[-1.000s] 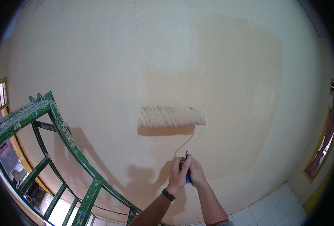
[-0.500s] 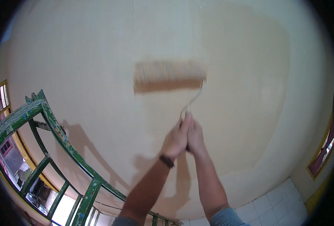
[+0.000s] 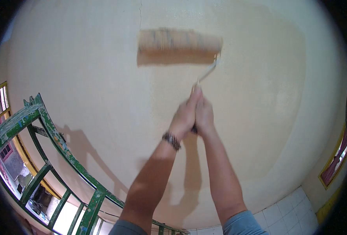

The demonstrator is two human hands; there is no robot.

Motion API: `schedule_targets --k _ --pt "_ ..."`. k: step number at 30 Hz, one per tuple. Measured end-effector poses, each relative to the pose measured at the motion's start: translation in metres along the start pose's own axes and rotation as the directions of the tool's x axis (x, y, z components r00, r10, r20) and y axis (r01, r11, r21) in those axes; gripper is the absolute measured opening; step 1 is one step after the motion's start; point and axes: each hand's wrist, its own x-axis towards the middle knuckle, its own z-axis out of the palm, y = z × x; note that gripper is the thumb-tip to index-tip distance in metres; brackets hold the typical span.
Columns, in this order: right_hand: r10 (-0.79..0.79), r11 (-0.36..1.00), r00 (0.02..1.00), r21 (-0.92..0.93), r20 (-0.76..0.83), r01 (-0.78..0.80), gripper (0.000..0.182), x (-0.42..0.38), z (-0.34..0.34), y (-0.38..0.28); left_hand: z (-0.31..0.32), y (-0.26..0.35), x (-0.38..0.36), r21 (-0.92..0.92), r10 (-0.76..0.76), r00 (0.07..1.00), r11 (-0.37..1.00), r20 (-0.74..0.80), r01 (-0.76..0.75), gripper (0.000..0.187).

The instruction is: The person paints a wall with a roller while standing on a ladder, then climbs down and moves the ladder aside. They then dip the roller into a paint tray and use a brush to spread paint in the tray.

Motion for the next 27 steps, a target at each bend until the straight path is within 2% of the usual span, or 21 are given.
schedule_targets --k 2,4,5,7,8,10,11,12,13,14,16,17,19,20,22,23,24,25,26,27 --pt "0.036 0.993 0.999 -0.11 0.008 -0.034 0.041 -0.037 -0.005 0.039 -0.002 -0.062 -0.015 0.044 0.004 0.999 0.999 -0.033 -0.003 0.073" --pt "0.156 0.987 0.987 0.016 0.031 -0.157 0.039 -0.074 -0.007 0.046 0.007 -0.085 -0.044 -0.047 -0.051 0.996 0.998 -0.067 0.048 0.071" --pt "0.151 0.988 0.988 0.017 0.036 -0.151 0.039 -0.073 -0.006 0.044 0.008 -0.087 -0.042 -0.047 -0.045 0.996 0.998 -0.073 0.041 0.071" --pt "0.089 0.996 0.996 0.03 0.026 -0.089 0.039 -0.07 -0.008 0.04 0.009 -0.076 -0.042 -0.013 -0.043 0.994 0.999 -0.098 0.042 0.07" --pt "0.062 0.998 0.998 0.021 0.032 -0.063 0.04 -0.058 -0.01 0.034 0.005 -0.066 -0.03 0.014 -0.089 0.995 0.996 -0.037 0.089 0.072" --pt "0.039 0.999 0.999 -0.022 0.036 -0.038 0.043 -0.021 -0.008 0.001 0.004 -0.038 0.001 0.039 -0.016 0.996 0.999 -0.088 0.019 0.067" --pt "0.04 0.998 0.999 -0.055 0.031 -0.038 0.045 -0.003 -0.006 -0.018 0.002 -0.019 0.017 0.014 -0.035 0.996 0.999 -0.083 0.036 0.069" --pt "0.006 1.0 0.999 0.014 0.048 -0.007 0.047 0.017 -0.004 -0.03 0.002 0.001 0.029 -0.009 -0.053 0.996 0.999 -0.076 0.053 0.072" --pt "-0.027 0.996 0.998 0.081 0.062 0.021 0.048 0.032 -0.003 -0.04 0.007 0.029 0.028 -0.132 0.01 0.999 0.991 -0.049 -0.017 0.075" --pt "-0.031 0.996 0.997 0.081 0.064 0.026 0.048 0.041 -0.002 -0.053 0.008 0.049 0.031 -0.165 -0.036 0.999 0.986 -0.034 0.03 0.076" --pt "0.122 0.988 0.989 0.083 0.088 -0.13 0.048 0.05 -0.003 -0.077 0.011 0.064 0.03 -0.204 -0.078 0.997 0.976 -0.018 0.072 0.077" --pt "0.121 0.989 0.989 0.076 0.088 -0.127 0.048 0.048 -0.007 -0.073 0.013 0.065 0.024 -0.182 -0.056 0.998 0.982 -0.01 0.053 0.079" --pt "0.024 1.0 0.993 0.015 0.117 -0.026 0.047 0.036 -0.018 -0.051 0.017 0.049 0.015 -0.171 -0.032 0.999 0.985 -0.005 0.031 0.081" --pt "-0.015 0.999 0.996 -0.027 0.085 0.018 0.045 0.022 -0.022 -0.036 0.02 0.026 0.011 -0.083 -0.013 0.999 0.997 -0.033 0.011 0.081" --pt "0.074 0.996 0.993 0.037 0.096 -0.078 0.039 -0.021 -0.031 -0.013 0.026 -0.016 -0.019 0.068 0.01 0.998 0.998 -0.07 -0.005 0.08" --pt "0.081 0.991 0.984 0.09 0.159 -0.096 0.032 -0.044 -0.038 0.002 0.028 -0.034 -0.04 0.129 0.016 0.997 0.992 -0.081 -0.005 0.078" --pt "0.122 0.992 0.985 -0.025 0.118 -0.12 0.026 -0.063 -0.04 0.03 0.027 -0.038 -0.061 0.139 -0.086 0.994 0.986 -0.074 0.096 0.076" --pt "0.191 0.979 0.976 0.046 0.108 -0.197 0.024 -0.082 -0.038 0.039 0.026 -0.04 -0.079 0.15 -0.189 0.98 0.969 -0.067 0.198 0.074" --pt "0.256 0.956 0.961 0.12 0.101 -0.268 0.023 -0.093 -0.034 0.043 0.025 -0.045 -0.083 0.15 -0.19 0.98 0.969 -0.066 0.198 0.074" --pt "0.252 0.957 0.962 0.121 0.1 -0.263 0.023 -0.092 -0.033 0.04 0.024 -0.05 -0.083 0.136 -0.186 0.979 0.971 -0.082 0.196 0.074"
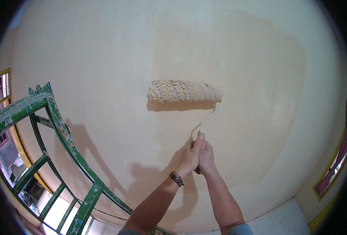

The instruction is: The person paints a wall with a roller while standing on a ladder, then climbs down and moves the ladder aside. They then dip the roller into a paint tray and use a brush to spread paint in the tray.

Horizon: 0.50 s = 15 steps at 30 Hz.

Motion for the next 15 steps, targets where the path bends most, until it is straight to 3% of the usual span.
schedule_targets --k 2,5,8,10,12,15 --pt "-0.169 0.985 0.984 0.022 0.051 0.169 0.024 0.005 0.002 -0.013 -0.001 0.0 0.013 -0.016 0.004 1.0 1.0 -0.02 -0.004 0.073" --pt "-0.07 0.997 0.997 0.01 0.015 0.07 0.037 0.048 0.016 -0.072 -0.011 0.047 0.058 -0.093 0.103 0.994 0.991 0.029 -0.1 0.07" --pt "-0.198 0.977 0.98 -0.077 0.018 0.199 0.052 0.103 0.027 -0.13 -0.023 0.124 0.084 -0.231 0.102 0.993 0.969 0.065 -0.084 0.069" --pt "-0.193 0.976 0.981 -0.099 0.027 0.195 0.057 0.127 0.037 -0.176 -0.03 0.167 0.102 -0.258 0.222 0.972 0.946 0.075 -0.196 0.068" --pt "-0.179 0.975 0.983 -0.125 0.037 0.182 0.06 0.152 0.045 -0.212 -0.039 0.213 0.096 -0.133 0.132 0.98 0.985 0.149 -0.113 0.066" --pt "-0.189 0.978 0.98 -0.08 0.065 0.194 0.058 0.17 0.058 -0.257 -0.046 0.252 0.117 -0.073 0.19 0.971 0.981 0.144 -0.181 0.066"
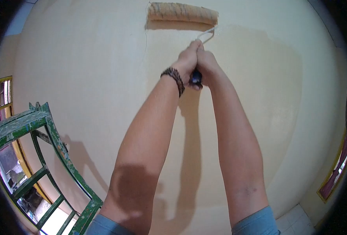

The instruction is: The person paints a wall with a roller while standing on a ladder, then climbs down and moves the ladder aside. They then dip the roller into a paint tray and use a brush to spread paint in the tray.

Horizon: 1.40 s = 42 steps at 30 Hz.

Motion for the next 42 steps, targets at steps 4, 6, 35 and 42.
schedule_targets --k 4,6,35,42 --pt "-0.003 1.0 1.0 -0.004 -0.022 0.003 0.055 0.03 0.005 -0.016 -0.004 0.019 0.012 -0.03 0.058 0.998 0.998 0.005 -0.058 0.066" --pt "-0.003 1.0 1.0 0.001 0.001 0.003 0.057 0.018 -0.004 0.002 0.0 0.001 0.002 -0.094 0.032 0.999 0.995 0.006 -0.031 0.066" --pt "-0.034 0.996 0.999 -0.081 0.039 0.038 0.051 -0.024 -0.011 0.032 0.007 -0.039 -0.038 0.052 0.086 0.996 0.995 -0.009 -0.085 0.083" --pt "0.002 0.992 0.998 -0.122 -0.057 -0.009 0.055 -0.134 -0.013 0.132 0.025 -0.171 -0.099 -0.022 0.137 0.988 0.99 -0.068 -0.139 0.075"
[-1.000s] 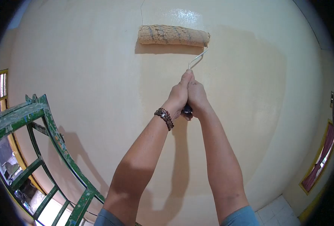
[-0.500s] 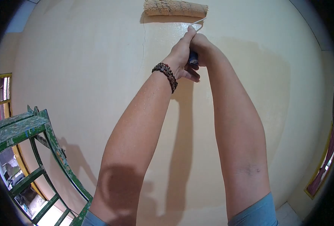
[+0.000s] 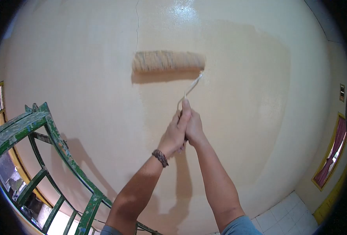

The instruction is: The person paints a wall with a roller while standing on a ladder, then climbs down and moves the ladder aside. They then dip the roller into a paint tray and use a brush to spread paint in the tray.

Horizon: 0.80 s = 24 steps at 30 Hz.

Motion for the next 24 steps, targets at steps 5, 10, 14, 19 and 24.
schedule_targets --k 5,10,14,19,24 --pt "-0.004 0.981 0.999 0.194 0.049 -0.006 0.053 -0.014 -0.015 -0.007 0.012 -0.007 -0.005 0.178 0.03 0.999 0.984 -0.011 -0.028 0.067" --pt "-0.08 0.975 0.997 0.207 0.001 0.078 0.055 0.048 -0.044 -0.093 0.029 0.1 0.036 0.127 0.194 0.981 0.973 0.015 -0.194 0.066" --pt "-0.156 0.96 0.986 0.244 0.055 0.139 0.057 0.105 -0.06 -0.148 0.035 0.165 0.081 0.11 0.142 0.986 0.982 0.093 -0.152 0.066" --pt "-0.119 0.959 0.986 0.272 0.116 0.084 0.058 0.152 -0.062 -0.17 0.035 0.197 0.112 0.17 0.026 0.994 0.984 0.106 -0.044 0.064" --pt "-0.074 0.959 0.994 0.279 0.081 0.049 0.055 0.149 -0.056 -0.129 0.038 0.159 0.126 0.154 -0.019 0.999 0.988 0.034 0.013 0.07"
